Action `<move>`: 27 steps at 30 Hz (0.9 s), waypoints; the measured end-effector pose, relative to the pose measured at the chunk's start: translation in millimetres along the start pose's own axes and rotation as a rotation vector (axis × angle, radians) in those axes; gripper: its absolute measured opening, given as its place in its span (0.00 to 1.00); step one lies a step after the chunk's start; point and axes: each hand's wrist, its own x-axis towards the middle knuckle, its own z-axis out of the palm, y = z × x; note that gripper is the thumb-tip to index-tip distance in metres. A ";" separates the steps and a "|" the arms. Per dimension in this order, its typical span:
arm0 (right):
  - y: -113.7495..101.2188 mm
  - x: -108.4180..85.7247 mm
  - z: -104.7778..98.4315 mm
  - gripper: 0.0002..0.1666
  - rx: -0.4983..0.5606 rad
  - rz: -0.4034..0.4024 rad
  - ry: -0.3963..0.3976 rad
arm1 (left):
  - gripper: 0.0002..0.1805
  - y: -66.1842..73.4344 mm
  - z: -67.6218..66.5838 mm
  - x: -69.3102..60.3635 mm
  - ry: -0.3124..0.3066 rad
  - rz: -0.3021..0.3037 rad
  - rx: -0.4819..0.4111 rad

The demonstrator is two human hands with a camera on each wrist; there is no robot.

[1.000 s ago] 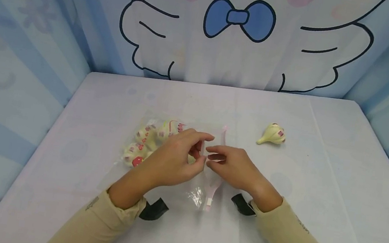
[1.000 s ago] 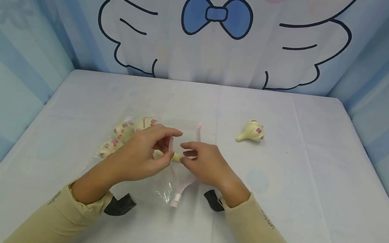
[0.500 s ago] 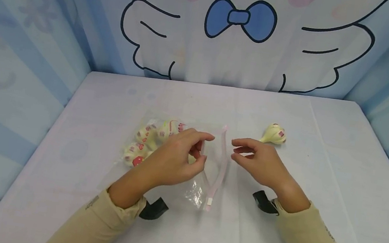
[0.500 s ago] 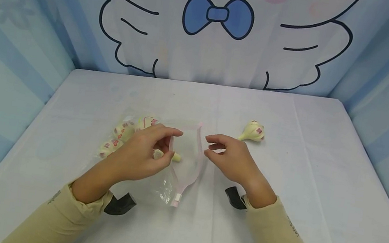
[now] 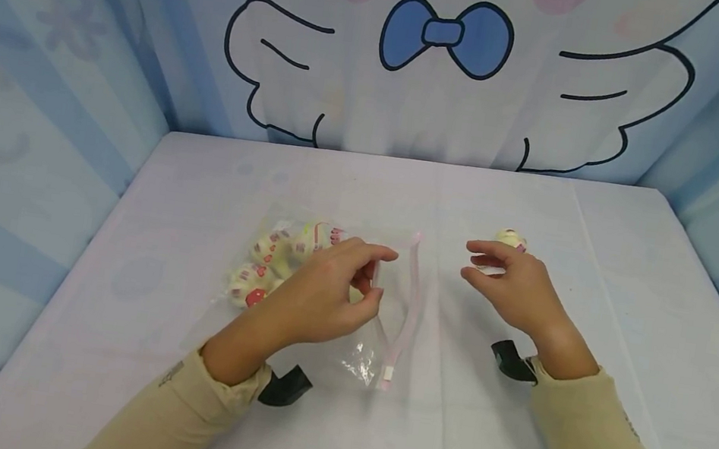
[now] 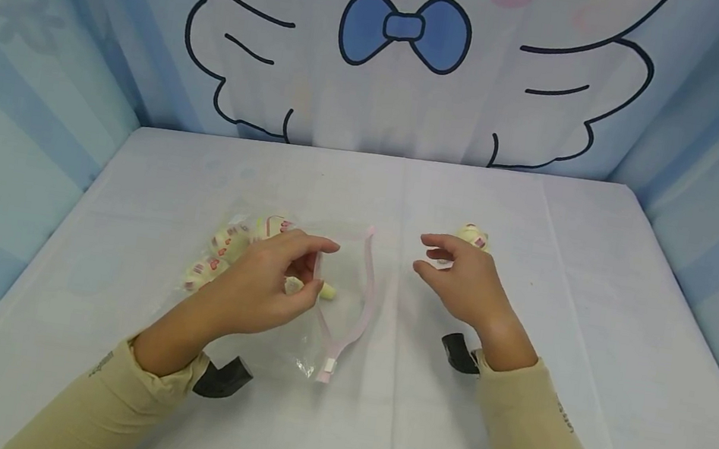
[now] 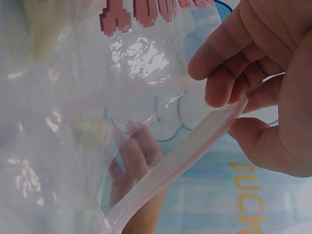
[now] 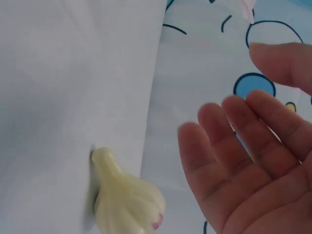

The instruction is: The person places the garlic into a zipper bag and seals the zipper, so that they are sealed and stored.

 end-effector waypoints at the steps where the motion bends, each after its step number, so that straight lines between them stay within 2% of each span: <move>1: 1.2 1.0 -0.7 0.27 0.001 0.012 0.016 | 0.20 -0.1 0.0 0.0 0.001 0.001 -0.001; 6: 9.5 7.9 -5.9 0.30 0.005 0.073 0.108 | 0.20 0.0 -0.3 0.2 -0.003 -0.005 -0.002; 11: 20.4 14.6 -10.6 0.32 0.010 0.121 0.152 | 0.20 0.3 -0.4 0.1 -0.003 -0.001 -0.001; 20: 35.2 22.7 -11.5 0.35 0.034 0.248 0.174 | 0.20 -0.2 0.1 -0.2 0.012 0.014 -0.005; 27: 45.2 29.6 -8.9 0.39 0.019 0.283 0.155 | 0.20 -1.1 0.8 0.3 0.020 0.027 -0.003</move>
